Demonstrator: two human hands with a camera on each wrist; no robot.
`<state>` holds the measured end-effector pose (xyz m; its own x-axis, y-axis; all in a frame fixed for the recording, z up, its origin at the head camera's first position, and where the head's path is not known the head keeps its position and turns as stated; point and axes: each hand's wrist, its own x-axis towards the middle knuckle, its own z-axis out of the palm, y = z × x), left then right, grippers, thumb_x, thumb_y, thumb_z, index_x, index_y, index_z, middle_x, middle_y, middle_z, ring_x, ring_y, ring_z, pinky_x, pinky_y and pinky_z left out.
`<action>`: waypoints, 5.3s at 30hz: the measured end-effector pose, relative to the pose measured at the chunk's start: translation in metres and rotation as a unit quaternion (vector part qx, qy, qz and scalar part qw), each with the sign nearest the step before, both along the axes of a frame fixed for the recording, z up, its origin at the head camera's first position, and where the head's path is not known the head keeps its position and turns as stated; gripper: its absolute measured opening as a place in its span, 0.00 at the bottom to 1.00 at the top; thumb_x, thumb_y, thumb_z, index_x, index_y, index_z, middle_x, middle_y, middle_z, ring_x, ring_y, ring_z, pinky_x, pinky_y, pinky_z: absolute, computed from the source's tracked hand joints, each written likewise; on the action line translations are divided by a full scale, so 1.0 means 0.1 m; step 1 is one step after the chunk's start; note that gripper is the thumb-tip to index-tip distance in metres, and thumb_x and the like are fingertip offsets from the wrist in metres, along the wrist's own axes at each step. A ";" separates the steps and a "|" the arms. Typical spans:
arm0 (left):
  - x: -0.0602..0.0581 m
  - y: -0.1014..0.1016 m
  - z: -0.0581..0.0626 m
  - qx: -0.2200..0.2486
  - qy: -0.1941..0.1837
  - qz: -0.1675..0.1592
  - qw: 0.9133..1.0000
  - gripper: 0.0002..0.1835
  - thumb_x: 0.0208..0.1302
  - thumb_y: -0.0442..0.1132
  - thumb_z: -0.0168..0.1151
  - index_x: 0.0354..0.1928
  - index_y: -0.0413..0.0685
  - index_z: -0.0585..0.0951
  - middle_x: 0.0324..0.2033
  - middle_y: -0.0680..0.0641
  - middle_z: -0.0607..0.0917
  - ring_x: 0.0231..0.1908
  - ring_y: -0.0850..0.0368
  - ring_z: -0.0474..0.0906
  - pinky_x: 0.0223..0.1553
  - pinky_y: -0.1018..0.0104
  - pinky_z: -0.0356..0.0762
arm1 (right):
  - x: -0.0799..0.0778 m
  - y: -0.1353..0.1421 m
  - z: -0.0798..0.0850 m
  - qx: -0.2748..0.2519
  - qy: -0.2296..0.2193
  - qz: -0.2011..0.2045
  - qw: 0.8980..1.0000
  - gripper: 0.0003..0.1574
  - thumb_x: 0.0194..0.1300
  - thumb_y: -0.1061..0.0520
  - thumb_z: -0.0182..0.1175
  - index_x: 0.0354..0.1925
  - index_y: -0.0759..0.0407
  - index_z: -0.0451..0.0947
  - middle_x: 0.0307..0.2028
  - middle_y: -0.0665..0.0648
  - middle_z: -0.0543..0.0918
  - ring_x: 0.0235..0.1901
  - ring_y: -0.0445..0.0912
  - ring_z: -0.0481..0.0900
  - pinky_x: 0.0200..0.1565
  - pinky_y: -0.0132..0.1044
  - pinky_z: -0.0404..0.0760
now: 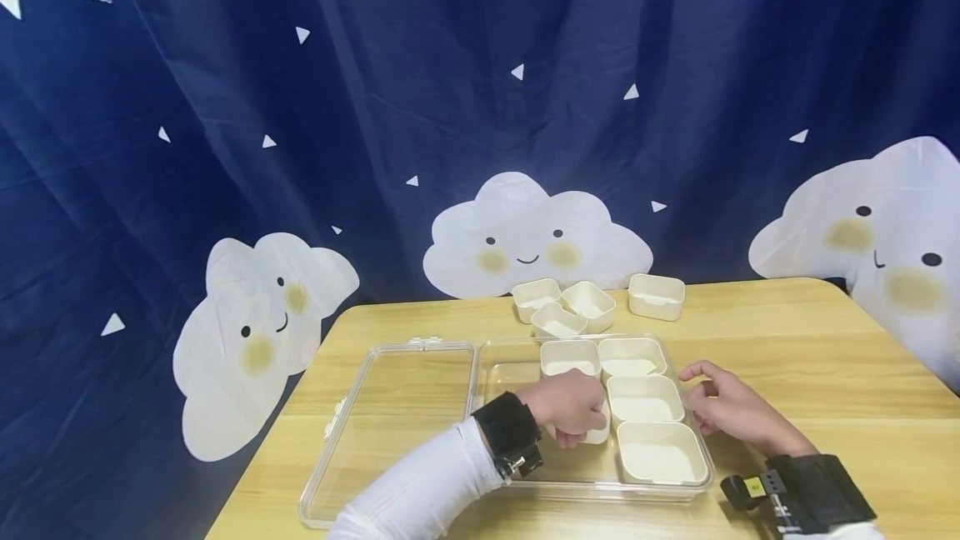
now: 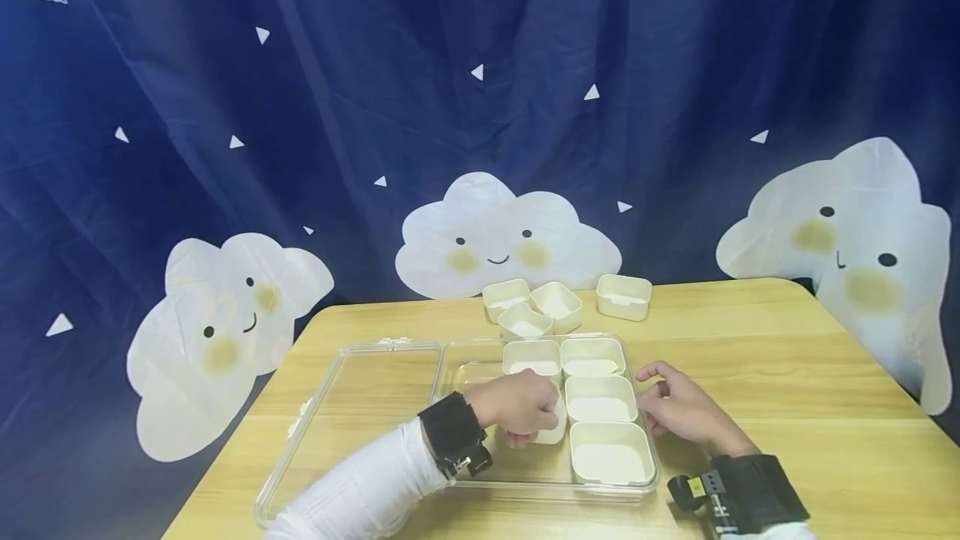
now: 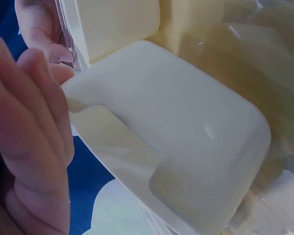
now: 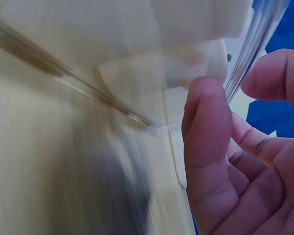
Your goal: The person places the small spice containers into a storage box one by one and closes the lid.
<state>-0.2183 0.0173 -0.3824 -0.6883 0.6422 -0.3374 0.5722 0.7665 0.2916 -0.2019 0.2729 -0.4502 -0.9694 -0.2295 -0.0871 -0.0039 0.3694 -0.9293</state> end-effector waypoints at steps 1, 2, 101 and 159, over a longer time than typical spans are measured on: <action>0.00 0.01 0.00 -0.002 -0.002 0.000 1.000 0.18 0.70 0.36 0.54 0.18 0.46 0.72 0.09 0.54 0.77 0.09 0.64 0.75 0.15 0.75 0.74 | 0.00 0.00 0.00 -0.001 0.000 0.000 1.000 0.24 0.61 0.68 0.53 0.55 0.74 0.61 0.28 0.60 0.74 0.26 0.51 0.77 0.28 0.41 0.81; 0.00 0.02 0.00 -0.004 -0.003 0.000 1.000 0.18 0.70 0.36 0.54 0.18 0.46 0.73 0.09 0.54 0.77 0.09 0.64 0.75 0.15 0.75 0.74 | 0.00 0.00 0.01 -0.001 -0.001 0.000 1.000 0.24 0.61 0.68 0.53 0.55 0.74 0.61 0.28 0.60 0.74 0.26 0.51 0.77 0.28 0.41 0.81; -1.04 -0.49 -0.11 0.323 0.012 0.254 0.911 0.07 0.64 0.39 0.63 0.33 0.42 0.78 0.28 0.40 0.85 0.23 0.50 0.84 0.27 0.59 0.83 | -0.01 0.06 0.01 -0.012 0.000 0.013 1.000 0.25 0.61 0.67 0.54 0.55 0.74 0.61 0.28 0.60 0.74 0.27 0.52 0.77 0.29 0.42 0.81; -1.49 -0.38 -0.46 0.117 0.055 0.364 0.923 0.23 0.58 0.55 0.66 0.37 0.39 0.80 0.25 0.46 0.79 0.21 0.53 0.74 0.20 0.65 0.67 | -0.05 0.03 0.03 -0.011 -0.011 0.009 1.000 0.26 0.63 0.64 0.56 0.56 0.73 0.62 0.30 0.61 0.74 0.27 0.53 0.78 0.29 0.42 0.81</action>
<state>-0.3677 -0.0210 -0.4286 -0.9875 0.0435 -0.1514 -0.0329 0.8830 0.4682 -0.2064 0.2761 -0.4476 -0.9629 -0.2494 -0.1029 0.0097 0.3492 -0.9370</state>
